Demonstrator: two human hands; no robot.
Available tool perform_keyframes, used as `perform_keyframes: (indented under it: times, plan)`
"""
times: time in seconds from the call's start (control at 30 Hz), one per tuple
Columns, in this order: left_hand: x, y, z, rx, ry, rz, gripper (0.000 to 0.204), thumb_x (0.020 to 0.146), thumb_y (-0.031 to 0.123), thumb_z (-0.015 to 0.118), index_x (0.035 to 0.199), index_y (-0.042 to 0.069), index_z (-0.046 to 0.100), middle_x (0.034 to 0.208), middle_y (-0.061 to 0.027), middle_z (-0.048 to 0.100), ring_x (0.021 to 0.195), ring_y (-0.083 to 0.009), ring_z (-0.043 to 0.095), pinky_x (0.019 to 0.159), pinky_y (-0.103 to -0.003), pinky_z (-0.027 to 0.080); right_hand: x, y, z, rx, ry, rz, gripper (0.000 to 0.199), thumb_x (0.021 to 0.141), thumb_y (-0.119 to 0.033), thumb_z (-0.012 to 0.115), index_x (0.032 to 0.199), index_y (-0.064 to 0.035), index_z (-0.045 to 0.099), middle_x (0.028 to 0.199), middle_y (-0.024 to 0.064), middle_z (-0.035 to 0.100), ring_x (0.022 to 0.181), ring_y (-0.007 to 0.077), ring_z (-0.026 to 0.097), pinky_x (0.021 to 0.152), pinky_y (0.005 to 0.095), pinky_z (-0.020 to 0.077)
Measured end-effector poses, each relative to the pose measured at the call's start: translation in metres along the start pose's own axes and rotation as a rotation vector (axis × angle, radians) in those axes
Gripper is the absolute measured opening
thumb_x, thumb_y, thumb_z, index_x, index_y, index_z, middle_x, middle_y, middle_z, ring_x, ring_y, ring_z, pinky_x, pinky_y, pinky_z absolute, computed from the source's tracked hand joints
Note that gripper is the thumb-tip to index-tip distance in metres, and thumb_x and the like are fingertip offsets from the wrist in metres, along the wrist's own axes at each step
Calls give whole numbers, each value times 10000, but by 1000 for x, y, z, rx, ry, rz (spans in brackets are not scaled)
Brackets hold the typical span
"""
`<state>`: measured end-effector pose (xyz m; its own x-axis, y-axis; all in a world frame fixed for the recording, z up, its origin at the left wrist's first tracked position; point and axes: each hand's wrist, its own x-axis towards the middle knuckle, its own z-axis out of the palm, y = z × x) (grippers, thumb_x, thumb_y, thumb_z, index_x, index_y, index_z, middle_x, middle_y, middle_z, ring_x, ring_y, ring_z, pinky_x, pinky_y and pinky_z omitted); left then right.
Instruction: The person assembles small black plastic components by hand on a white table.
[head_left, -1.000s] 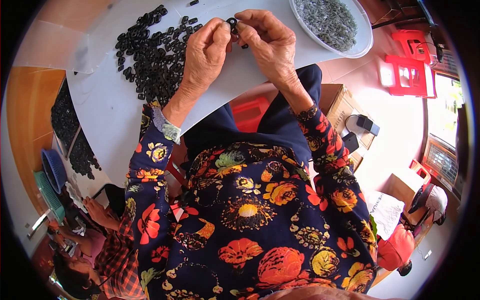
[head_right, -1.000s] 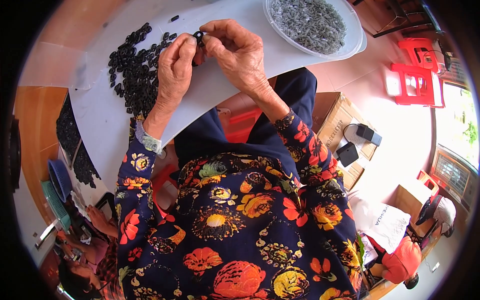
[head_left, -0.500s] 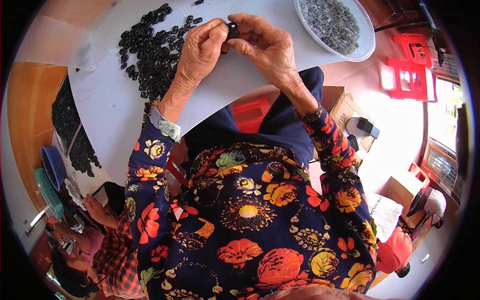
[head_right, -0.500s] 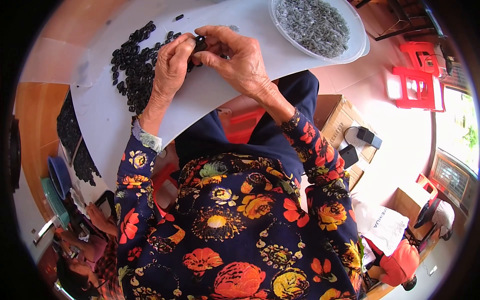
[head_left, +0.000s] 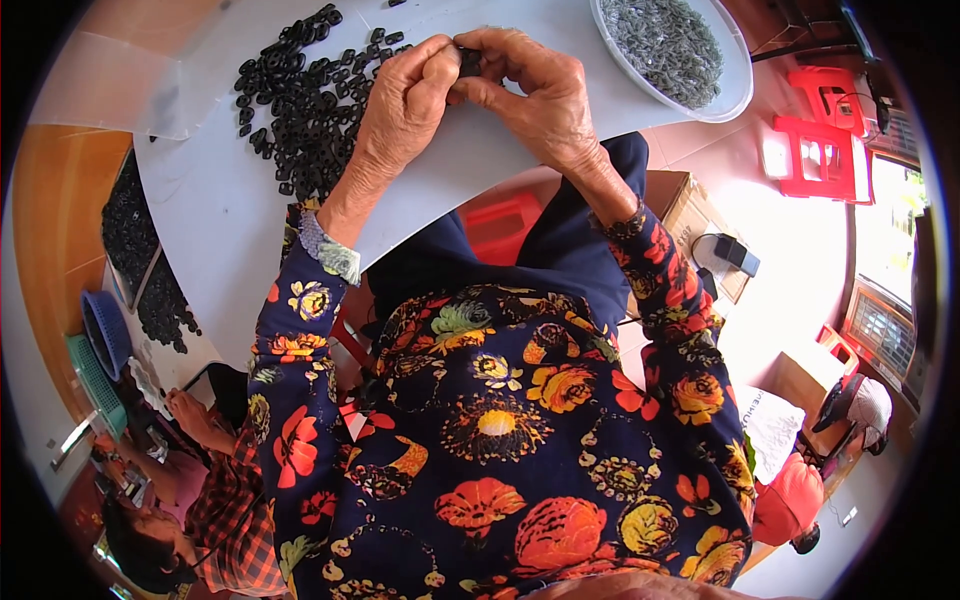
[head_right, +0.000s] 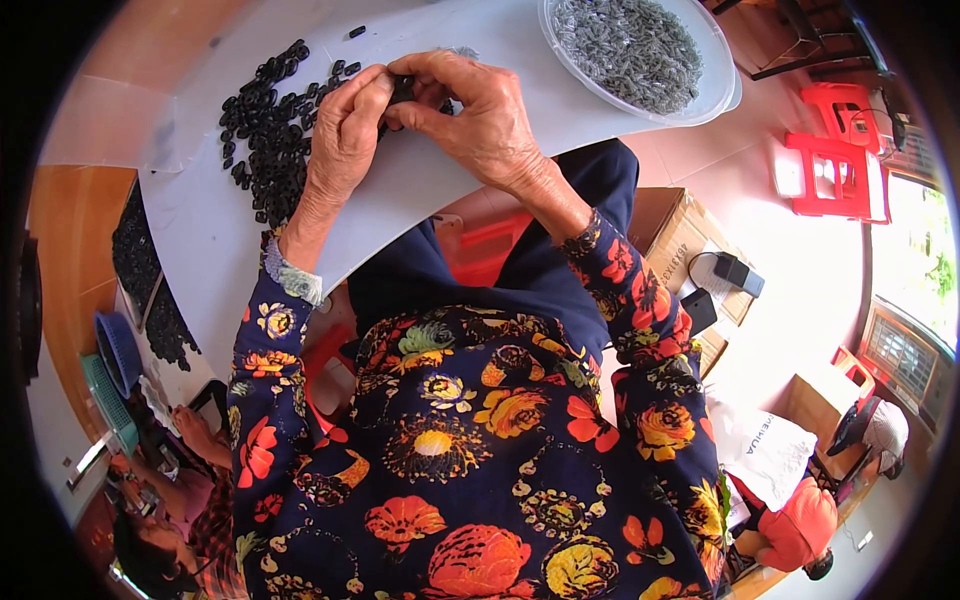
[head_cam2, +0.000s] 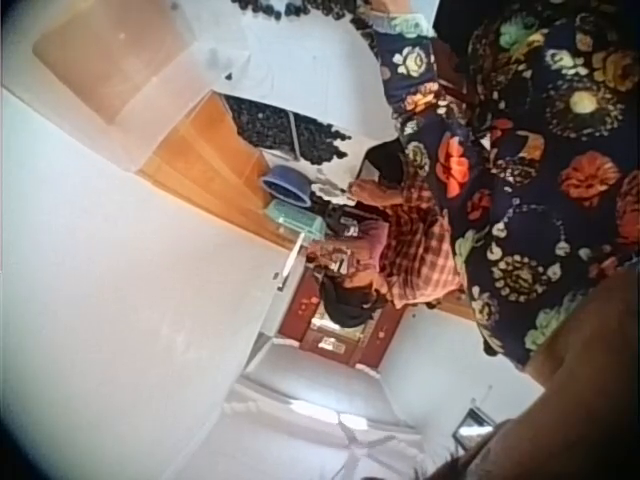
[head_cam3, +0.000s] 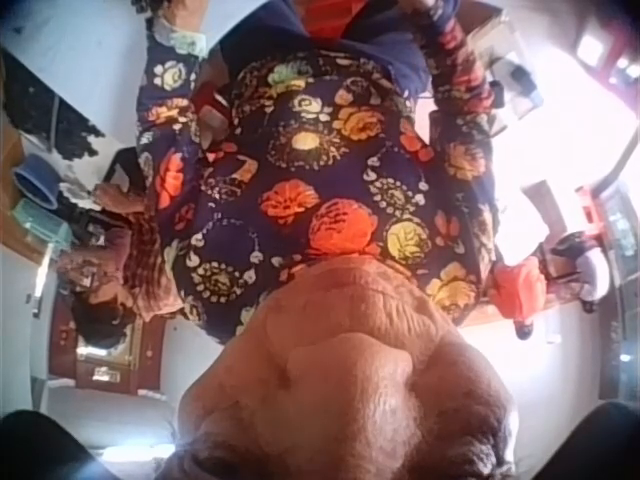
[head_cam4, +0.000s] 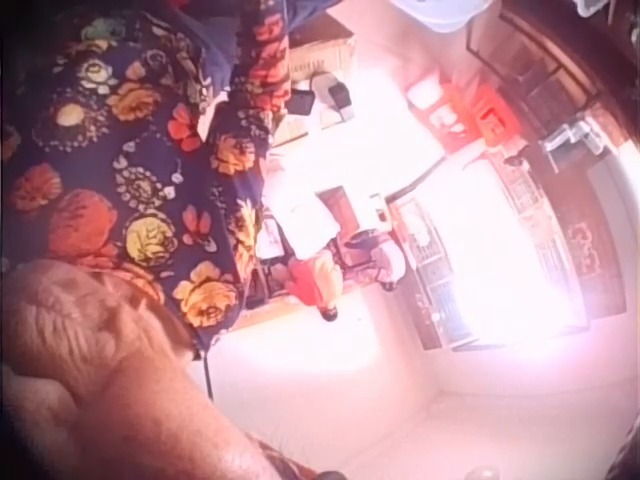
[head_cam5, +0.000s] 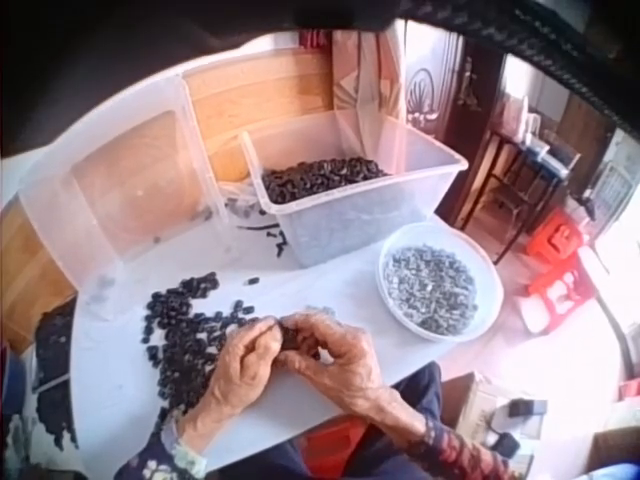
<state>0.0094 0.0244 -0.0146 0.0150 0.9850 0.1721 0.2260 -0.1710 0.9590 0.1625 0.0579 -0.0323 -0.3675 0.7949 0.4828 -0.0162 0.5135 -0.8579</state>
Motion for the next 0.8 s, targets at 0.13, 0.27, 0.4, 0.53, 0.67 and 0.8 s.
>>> perform_keyframes:
  times: [0.13,0.27,0.4,0.53,0.67,0.8]
  plan:
    - [1,-5,0,-42,-31,0,234,911,195,456,777,7,421,624,12,341,604,-64,317,519,-244,333,1,-6,-2,-55,-7,13,300,722,-15,721,1001,2,612,763,79,655,660,130,629,635,256,513]
    - [0,-3,1,-38,-30,2,229,912,189,456,771,13,414,624,12,332,602,-64,307,514,-247,322,1,-10,-2,-85,-29,13,281,723,-21,716,977,8,598,760,86,650,661,147,627,639,268,511]
    - [-2,-3,2,-36,-39,16,219,911,182,459,776,14,418,629,8,319,604,-68,296,511,-248,311,0,-9,-3,-94,-37,24,279,716,-34,715,962,7,590,751,90,638,674,166,624,648,284,507]
    - [-3,-2,3,-17,-30,31,205,907,176,464,790,10,436,626,-1,321,602,-74,303,512,-251,313,0,-11,-4,-130,-48,-1,271,717,-26,704,953,10,574,745,97,629,675,181,623,642,292,504]
    - [-3,-1,6,6,-22,48,193,906,173,465,805,9,454,624,-4,326,601,-77,314,514,-253,317,-1,-6,-4,-69,-48,13,254,727,-16,690,946,11,565,740,98,633,669,184,622,636,296,501]
    - [-3,-3,7,-8,-13,65,192,906,174,463,809,9,459,625,-6,325,598,-78,319,515,-253,318,-1,-8,-3,-58,-24,28,234,737,-14,683,940,7,568,726,93,642,655,174,618,632,290,497]
